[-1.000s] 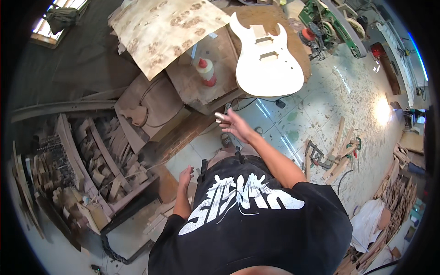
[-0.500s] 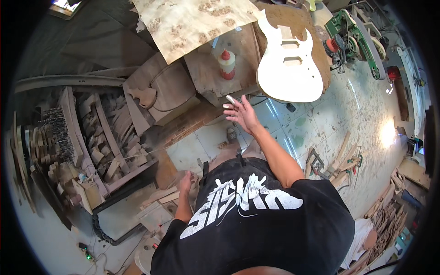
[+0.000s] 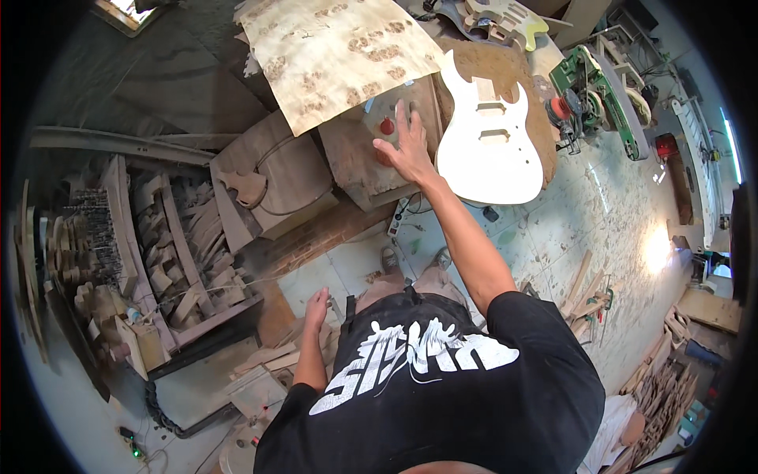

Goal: The person touches and wipes the surface of a wooden guitar body on a workbench and uses a small tool to clear material from an opening.

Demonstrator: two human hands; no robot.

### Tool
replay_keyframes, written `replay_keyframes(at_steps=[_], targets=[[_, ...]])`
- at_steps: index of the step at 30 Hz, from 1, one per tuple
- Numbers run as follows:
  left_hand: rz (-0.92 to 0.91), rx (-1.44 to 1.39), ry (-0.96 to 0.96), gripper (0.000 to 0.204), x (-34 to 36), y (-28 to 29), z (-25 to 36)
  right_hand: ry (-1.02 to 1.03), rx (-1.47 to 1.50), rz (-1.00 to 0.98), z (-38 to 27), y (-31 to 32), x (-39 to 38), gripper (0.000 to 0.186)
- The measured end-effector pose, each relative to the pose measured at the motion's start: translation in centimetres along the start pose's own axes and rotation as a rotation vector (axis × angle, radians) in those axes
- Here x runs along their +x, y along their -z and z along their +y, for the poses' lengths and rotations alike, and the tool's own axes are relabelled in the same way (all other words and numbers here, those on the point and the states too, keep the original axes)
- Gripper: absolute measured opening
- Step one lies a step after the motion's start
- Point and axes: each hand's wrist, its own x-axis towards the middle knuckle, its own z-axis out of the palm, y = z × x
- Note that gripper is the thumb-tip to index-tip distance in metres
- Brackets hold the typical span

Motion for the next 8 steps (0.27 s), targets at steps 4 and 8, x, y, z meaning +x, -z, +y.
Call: replay_keyframes(at_steps=[4, 8], targets=[[0.107, 0.149, -0.237, 0.056, 2.0, -1.1, 3.8, 0.0, 0.158, 0.072, -0.2, 0.6, -0.2, 0.114], [0.211, 0.143, -0.625, 0.059, 4.9, -6.0, 19.9, -0.116, 0.149, -0.003, -0.1, 0.7, 0.5, 0.119]])
